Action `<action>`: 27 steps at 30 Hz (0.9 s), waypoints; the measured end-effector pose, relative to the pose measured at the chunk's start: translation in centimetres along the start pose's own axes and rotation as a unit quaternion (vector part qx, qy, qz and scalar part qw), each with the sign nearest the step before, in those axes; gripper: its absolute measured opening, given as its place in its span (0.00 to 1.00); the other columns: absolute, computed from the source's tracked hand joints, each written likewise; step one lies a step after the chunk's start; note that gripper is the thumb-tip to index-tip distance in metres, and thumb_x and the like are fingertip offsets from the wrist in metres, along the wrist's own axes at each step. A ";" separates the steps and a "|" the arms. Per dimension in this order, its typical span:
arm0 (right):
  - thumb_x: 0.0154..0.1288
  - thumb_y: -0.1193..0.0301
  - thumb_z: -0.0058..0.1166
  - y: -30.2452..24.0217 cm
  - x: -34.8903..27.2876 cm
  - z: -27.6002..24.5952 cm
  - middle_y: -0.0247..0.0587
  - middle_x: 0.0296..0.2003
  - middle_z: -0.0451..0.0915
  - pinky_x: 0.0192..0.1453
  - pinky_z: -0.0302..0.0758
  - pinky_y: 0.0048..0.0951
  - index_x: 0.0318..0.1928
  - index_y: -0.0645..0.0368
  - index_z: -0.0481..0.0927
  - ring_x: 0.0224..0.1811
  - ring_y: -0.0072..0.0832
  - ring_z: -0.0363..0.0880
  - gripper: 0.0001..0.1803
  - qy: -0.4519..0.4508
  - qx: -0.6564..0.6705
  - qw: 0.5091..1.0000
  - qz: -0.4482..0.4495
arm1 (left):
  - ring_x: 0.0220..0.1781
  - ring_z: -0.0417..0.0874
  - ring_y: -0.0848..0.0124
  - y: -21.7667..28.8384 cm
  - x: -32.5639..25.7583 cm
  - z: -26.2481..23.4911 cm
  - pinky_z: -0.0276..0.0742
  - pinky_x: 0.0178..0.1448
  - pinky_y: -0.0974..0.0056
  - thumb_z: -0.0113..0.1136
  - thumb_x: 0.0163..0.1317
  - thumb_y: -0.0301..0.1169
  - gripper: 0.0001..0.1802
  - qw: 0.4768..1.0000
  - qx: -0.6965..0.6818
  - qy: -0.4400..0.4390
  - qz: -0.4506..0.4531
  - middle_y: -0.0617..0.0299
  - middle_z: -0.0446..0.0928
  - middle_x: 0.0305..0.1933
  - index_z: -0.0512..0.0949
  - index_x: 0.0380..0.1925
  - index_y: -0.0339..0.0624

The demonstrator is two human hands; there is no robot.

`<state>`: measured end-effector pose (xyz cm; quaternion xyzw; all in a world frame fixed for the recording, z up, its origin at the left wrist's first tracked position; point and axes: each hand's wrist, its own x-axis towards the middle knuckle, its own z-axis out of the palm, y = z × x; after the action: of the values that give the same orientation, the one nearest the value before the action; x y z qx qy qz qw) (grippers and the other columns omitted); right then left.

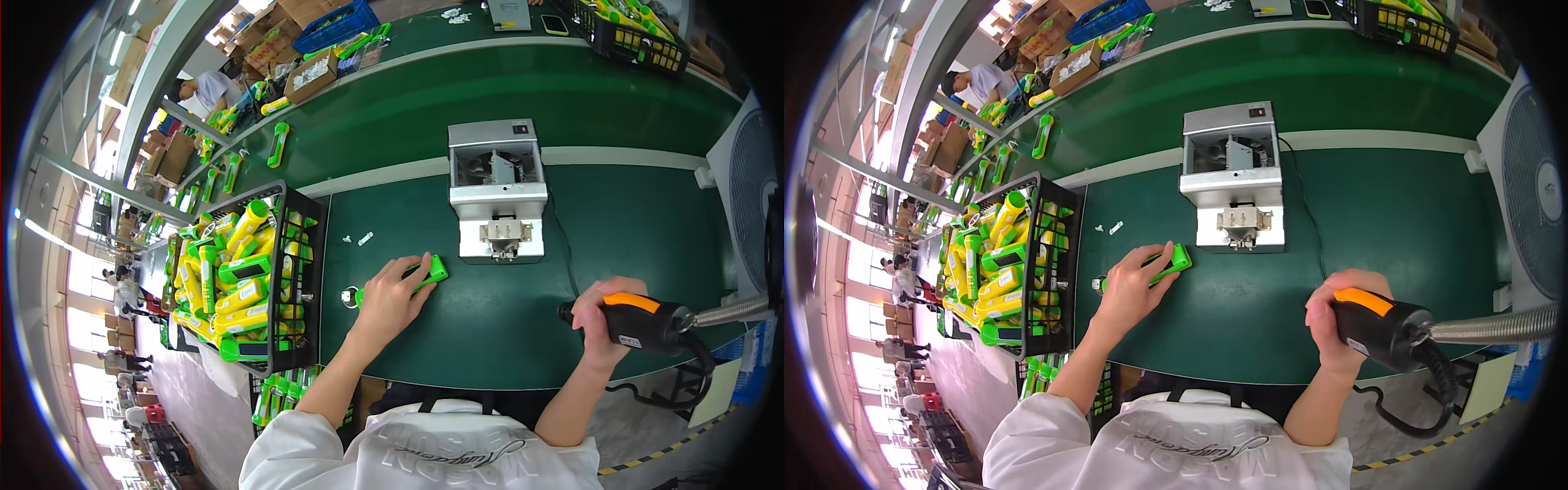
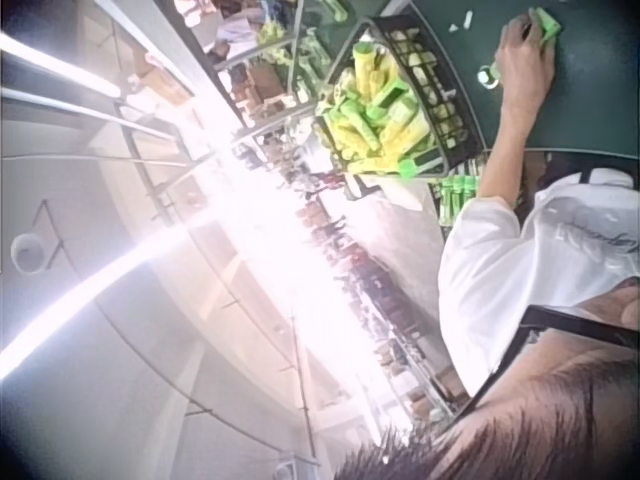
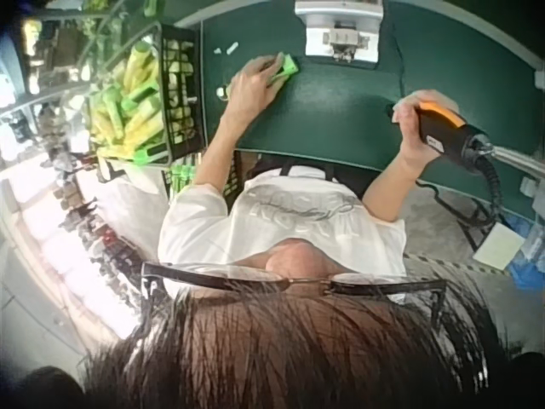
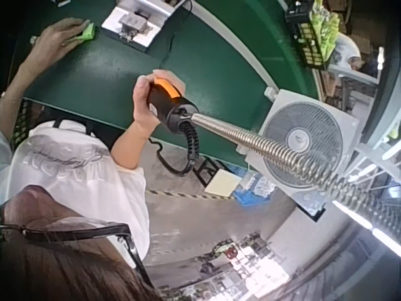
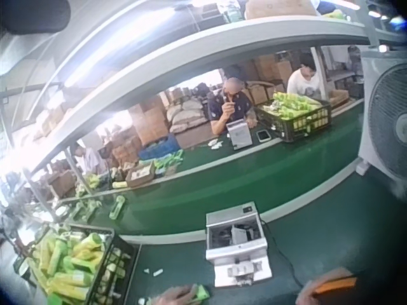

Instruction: The person assembles flashlights by retrieving parts from a conveyor belt, driving screws into the flashlight bodies using an electric screwdriver and a screw feeder, and placing the assembled flashlights into a tray.

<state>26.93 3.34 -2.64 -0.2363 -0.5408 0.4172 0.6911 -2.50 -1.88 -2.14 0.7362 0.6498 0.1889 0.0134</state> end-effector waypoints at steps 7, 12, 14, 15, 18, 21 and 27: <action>0.62 0.75 0.60 -0.8 1.1 0.6 0.35 0.18 0.68 0.23 0.67 0.24 0.46 0.65 0.66 0.15 0.23 0.67 0.17 0.008 0.016 1.000 -0.006 | 0.43 0.84 0.60 -0.7 -0.5 0.7 0.83 0.44 0.59 0.73 0.53 0.33 0.22 0.998 -0.054 0.038 -0.012 0.57 0.83 0.47 0.84 0.49 0.44; 0.63 0.74 0.55 -1.1 1.5 0.2 0.34 0.17 0.67 0.25 0.64 0.23 0.47 0.64 0.66 0.15 0.22 0.63 0.15 0.013 -0.016 1.000 0.004 | 0.44 0.81 0.63 -1.6 -1.5 1.1 0.80 0.45 0.59 0.69 0.57 0.33 0.25 0.999 -0.008 0.039 0.021 0.60 0.81 0.48 0.80 0.56 0.45; 0.64 0.75 0.51 -1.0 1.6 0.0 0.34 0.19 0.67 0.26 0.64 0.24 0.47 0.63 0.66 0.17 0.21 0.62 0.14 0.015 -0.021 1.000 0.010 | 0.44 0.81 0.62 -1.5 -1.7 0.9 0.80 0.45 0.59 0.69 0.57 0.33 0.25 0.999 0.005 0.041 0.002 0.60 0.80 0.48 0.79 0.56 0.44; 0.64 0.75 0.51 -0.9 1.7 -0.8 0.34 0.20 0.66 0.26 0.64 0.24 0.48 0.63 0.66 0.18 0.21 0.62 0.14 0.003 -0.016 1.000 0.004 | 0.45 0.80 0.62 -1.4 -1.7 0.8 0.80 0.45 0.58 0.68 0.57 0.33 0.25 0.999 0.010 0.041 -0.004 0.59 0.80 0.48 0.79 0.56 0.44; 0.64 0.76 0.50 -1.5 1.8 -1.9 0.34 0.21 0.66 0.27 0.64 0.24 0.48 0.62 0.66 0.19 0.20 0.62 0.13 -0.001 -0.023 1.000 0.010 | 0.45 0.80 0.60 -2.5 -2.2 0.6 0.79 0.46 0.57 0.68 0.58 0.34 0.26 0.997 0.014 0.056 -0.041 0.59 0.79 0.48 0.78 0.57 0.42; 0.64 0.77 0.50 -1.1 1.9 -2.3 0.33 0.21 0.66 0.27 0.64 0.23 0.47 0.61 0.66 0.18 0.20 0.62 0.12 0.014 -0.022 1.000 0.015 | 0.46 0.79 0.59 -4.1 -3.5 0.2 0.79 0.47 0.55 0.67 0.59 0.34 0.26 0.991 0.051 0.076 -0.100 0.56 0.78 0.49 0.77 0.59 0.40; 0.65 0.75 0.53 -1.0 2.1 -2.1 0.33 0.19 0.66 0.26 0.66 0.24 0.46 0.61 0.66 0.17 0.21 0.63 0.13 0.021 -0.042 0.999 0.015 | 0.51 0.78 0.53 -3.8 -3.9 0.2 0.76 0.54 0.53 0.63 0.64 0.33 0.27 0.978 0.099 0.081 -0.165 0.48 0.77 0.52 0.73 0.60 0.31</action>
<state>29.36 4.87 -1.35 -0.2821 -0.5397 0.3991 0.6855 -6.33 -5.03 -4.38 0.5984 0.7769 0.1781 -0.0813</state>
